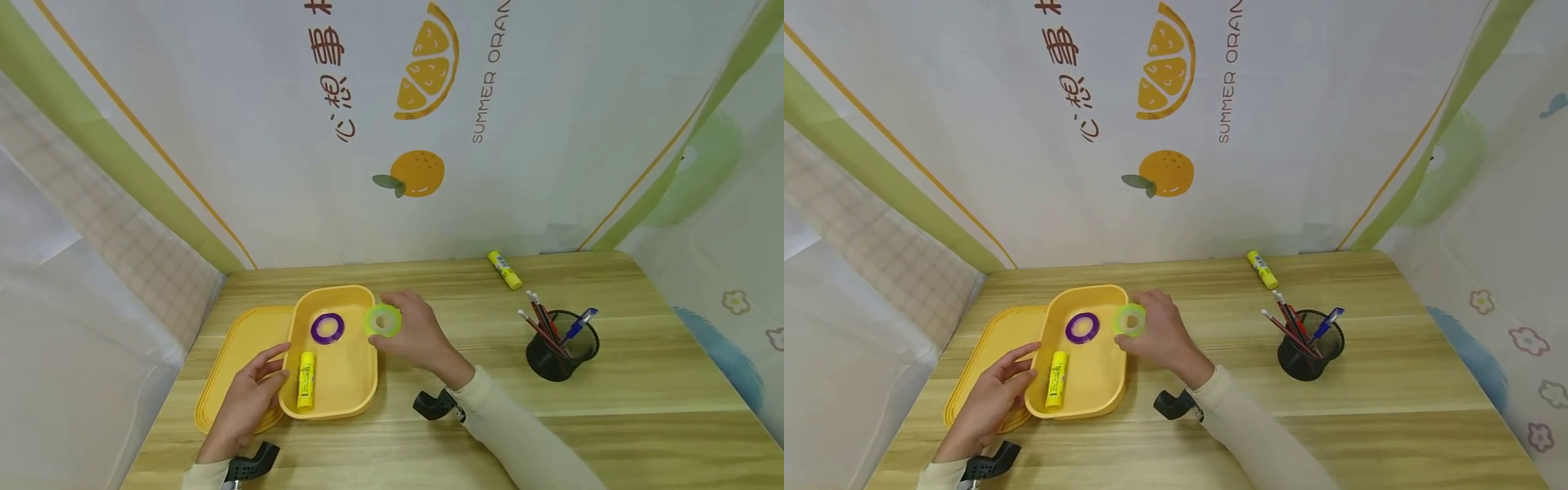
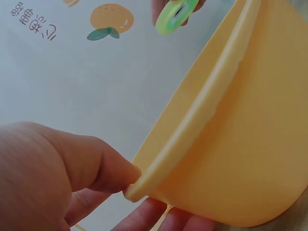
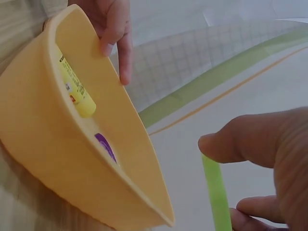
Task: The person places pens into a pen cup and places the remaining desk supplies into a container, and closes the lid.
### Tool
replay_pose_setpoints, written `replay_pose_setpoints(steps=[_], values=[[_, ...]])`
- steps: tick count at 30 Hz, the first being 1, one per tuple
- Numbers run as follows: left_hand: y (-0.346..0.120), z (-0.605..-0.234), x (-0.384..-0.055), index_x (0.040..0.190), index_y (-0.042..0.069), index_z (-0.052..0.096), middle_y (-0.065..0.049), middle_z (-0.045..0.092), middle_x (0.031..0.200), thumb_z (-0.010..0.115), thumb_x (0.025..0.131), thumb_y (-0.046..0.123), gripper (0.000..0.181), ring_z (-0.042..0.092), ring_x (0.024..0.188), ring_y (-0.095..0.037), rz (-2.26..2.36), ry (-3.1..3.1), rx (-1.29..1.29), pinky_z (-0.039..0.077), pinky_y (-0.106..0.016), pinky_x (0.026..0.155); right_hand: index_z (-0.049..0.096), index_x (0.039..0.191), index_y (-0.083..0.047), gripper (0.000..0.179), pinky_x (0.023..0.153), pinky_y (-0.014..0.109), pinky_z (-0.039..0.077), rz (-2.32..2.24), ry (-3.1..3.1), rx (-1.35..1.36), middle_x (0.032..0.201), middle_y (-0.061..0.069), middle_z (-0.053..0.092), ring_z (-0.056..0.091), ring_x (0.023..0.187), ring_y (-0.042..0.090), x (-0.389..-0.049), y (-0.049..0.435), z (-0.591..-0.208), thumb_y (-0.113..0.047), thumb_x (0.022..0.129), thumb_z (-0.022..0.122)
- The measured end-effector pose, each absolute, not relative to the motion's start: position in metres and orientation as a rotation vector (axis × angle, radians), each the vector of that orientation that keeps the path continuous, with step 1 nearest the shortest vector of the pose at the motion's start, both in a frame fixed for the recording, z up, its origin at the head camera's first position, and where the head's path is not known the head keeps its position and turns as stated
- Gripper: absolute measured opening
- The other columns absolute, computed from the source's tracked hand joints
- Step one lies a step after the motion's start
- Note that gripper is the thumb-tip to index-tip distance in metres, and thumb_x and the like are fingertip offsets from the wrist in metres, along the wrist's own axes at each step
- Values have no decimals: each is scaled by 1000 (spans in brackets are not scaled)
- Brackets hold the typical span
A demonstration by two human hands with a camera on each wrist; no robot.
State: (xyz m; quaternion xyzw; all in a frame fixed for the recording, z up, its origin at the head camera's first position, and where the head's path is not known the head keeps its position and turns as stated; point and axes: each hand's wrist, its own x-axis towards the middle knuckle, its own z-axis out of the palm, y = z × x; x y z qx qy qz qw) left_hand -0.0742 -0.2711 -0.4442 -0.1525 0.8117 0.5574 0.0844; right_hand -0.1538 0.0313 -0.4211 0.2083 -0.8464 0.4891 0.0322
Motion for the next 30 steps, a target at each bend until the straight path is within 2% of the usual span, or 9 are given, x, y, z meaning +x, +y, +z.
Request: replay_pose_setpoints(steps=[4, 7, 10, 21, 30], values=[[-271, -445, -74, 159, 22, 46, -20, 52, 148, 55, 108, 12, 52, 61, 103, -20, 1671, 2412, -465, 54, -26, 69, 62, 143, 2, 74, 99, 46, 57, 1527, -2617, 679, 138, 15, 65, 61, 123, 32, -155, 19, -421, -22, 78, 90], [-271, -444, -75, 159, 22, 46, -20, 53, 147, 55, 108, 12, 52, 61, 102, -20, 1677, 2407, -465, 54, -26, 69, 61, 145, 1, 75, 110, 51, 52, 1536, -2646, 689, 142, 15, 62, 58, 133, 35, -154, 11, -419, -24, 80, 89], [-271, -444, -74, 159, 22, 46, -20, 52, 147, 55, 108, 13, 52, 61, 101, -19, 1677, 2407, -460, 53, -26, 68, 59, 146, 1, 76, 115, 53, 48, 1538, -2678, 698, 146, 15, 60, 54, 139, 36, -152, 2, -417, -25, 81, 89], [-271, -447, -74, 159, 21, 46, -21, 52, 148, 57, 108, 12, 53, 61, 96, -15, 1696, 2408, -449, 51, -25, 66, 59, 148, -4, 74, 116, 47, 48, 1468, -2836, 698, 148, 9, 61, 53, 139, 30, -155, -27, -426, -28, 84, 89], [-272, -447, -74, 159, 20, 46, -21, 51, 147, 56, 108, 12, 53, 60, 95, -16, 1703, 2401, -445, 51, -25, 66, 61, 146, -3, 74, 103, 39, 53, 1400, -2886, 692, 139, 10, 61, 56, 128, 28, -157, -47, -431, -27, 83, 91]])
